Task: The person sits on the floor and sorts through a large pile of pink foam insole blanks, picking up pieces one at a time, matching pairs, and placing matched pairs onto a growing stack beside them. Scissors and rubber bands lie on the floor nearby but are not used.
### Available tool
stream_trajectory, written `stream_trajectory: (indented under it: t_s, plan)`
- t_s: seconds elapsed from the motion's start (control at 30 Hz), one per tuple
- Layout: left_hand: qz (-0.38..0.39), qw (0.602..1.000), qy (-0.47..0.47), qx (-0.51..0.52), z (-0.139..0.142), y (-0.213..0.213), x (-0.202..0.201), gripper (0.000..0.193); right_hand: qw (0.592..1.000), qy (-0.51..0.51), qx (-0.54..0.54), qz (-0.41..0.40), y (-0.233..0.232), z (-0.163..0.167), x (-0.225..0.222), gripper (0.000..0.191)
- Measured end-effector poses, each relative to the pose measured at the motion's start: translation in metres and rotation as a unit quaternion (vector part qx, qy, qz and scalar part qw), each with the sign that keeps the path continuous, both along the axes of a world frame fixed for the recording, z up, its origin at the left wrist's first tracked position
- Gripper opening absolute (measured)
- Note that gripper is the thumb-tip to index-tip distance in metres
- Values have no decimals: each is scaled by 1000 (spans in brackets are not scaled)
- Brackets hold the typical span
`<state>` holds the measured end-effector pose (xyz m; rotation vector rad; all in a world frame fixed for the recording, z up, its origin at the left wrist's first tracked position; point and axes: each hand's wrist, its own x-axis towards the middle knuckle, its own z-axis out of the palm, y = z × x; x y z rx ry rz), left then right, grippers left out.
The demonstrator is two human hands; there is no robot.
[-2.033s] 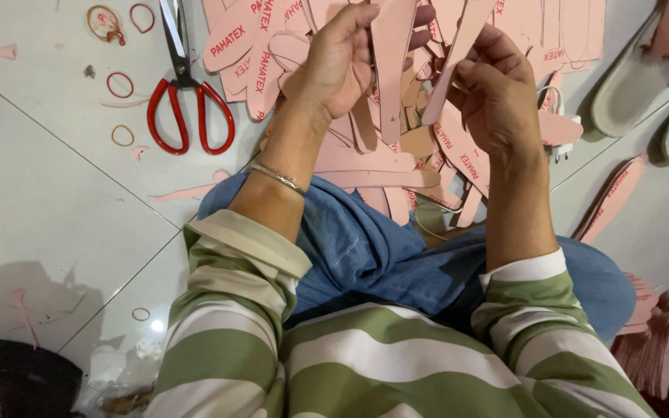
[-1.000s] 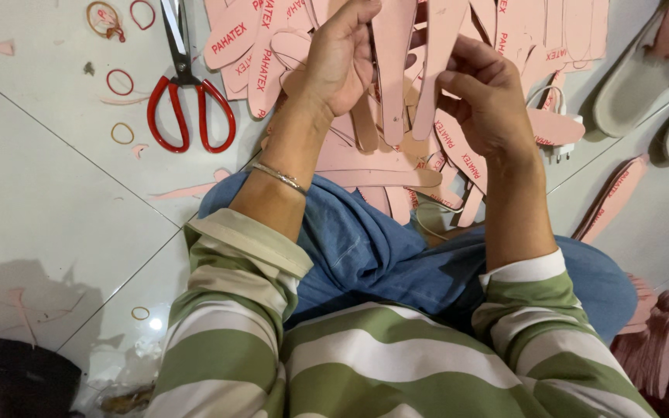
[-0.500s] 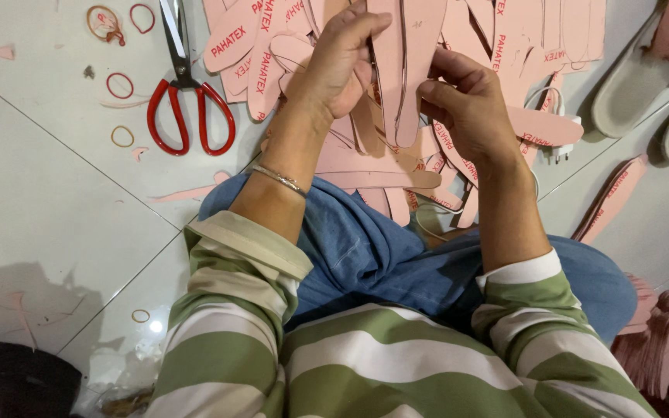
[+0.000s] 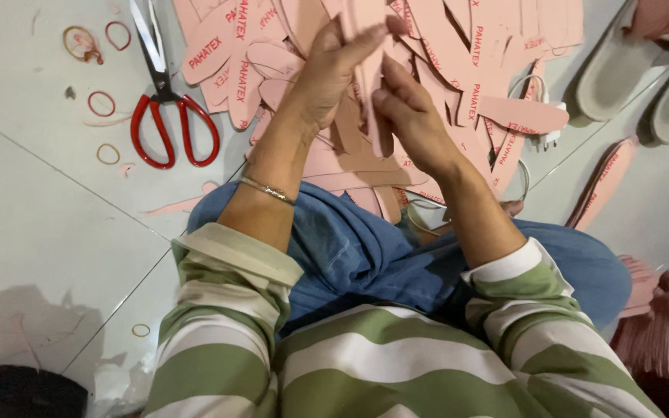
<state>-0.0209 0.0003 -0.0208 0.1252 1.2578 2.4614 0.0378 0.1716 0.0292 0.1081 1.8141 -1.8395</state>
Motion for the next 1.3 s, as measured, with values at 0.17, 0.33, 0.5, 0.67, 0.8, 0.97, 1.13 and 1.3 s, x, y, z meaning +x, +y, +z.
stream_trajectory:
  t_s: [0.17, 0.33, 0.5, 0.67, 0.8, 0.97, 1.13, 1.3]
  plan:
    - [114, 983, -139, 45, -11, 2, -10, 25, 963, 182, 199, 2, 47, -28, -16, 68]
    - [171, 976, -130, -17, -2, -10, -14, 29, 761, 303, 573, -38, 122, -66, -27, 95]
    - [129, 979, -157, 18, 18, -10, -16, 20, 824, 191, 529, -61, 129, -75, -33, 105]
    - [131, 977, -167, -13, 20, -13, -19, 20, 875, 105, 466, -76, 103, -38, -44, 80]
    - [165, 972, -154, -73, 1, -23, -28, 23, 883, 71, 447, -124, 98, -11, -48, 47]
    - [235, 961, -145, -29, -33, -43, -33, 17, 763, 351, 533, -104, 102, 4, -48, 39]
    - [268, 958, -77, -67, -55, -62, -39, 26, 862, 221, 443, 104, 35, 5, -13, 68]
    - [279, 957, -55, -58, -52, -65, -40, 26, 803, 129, 550, 191, -34, -3, 30, 124]
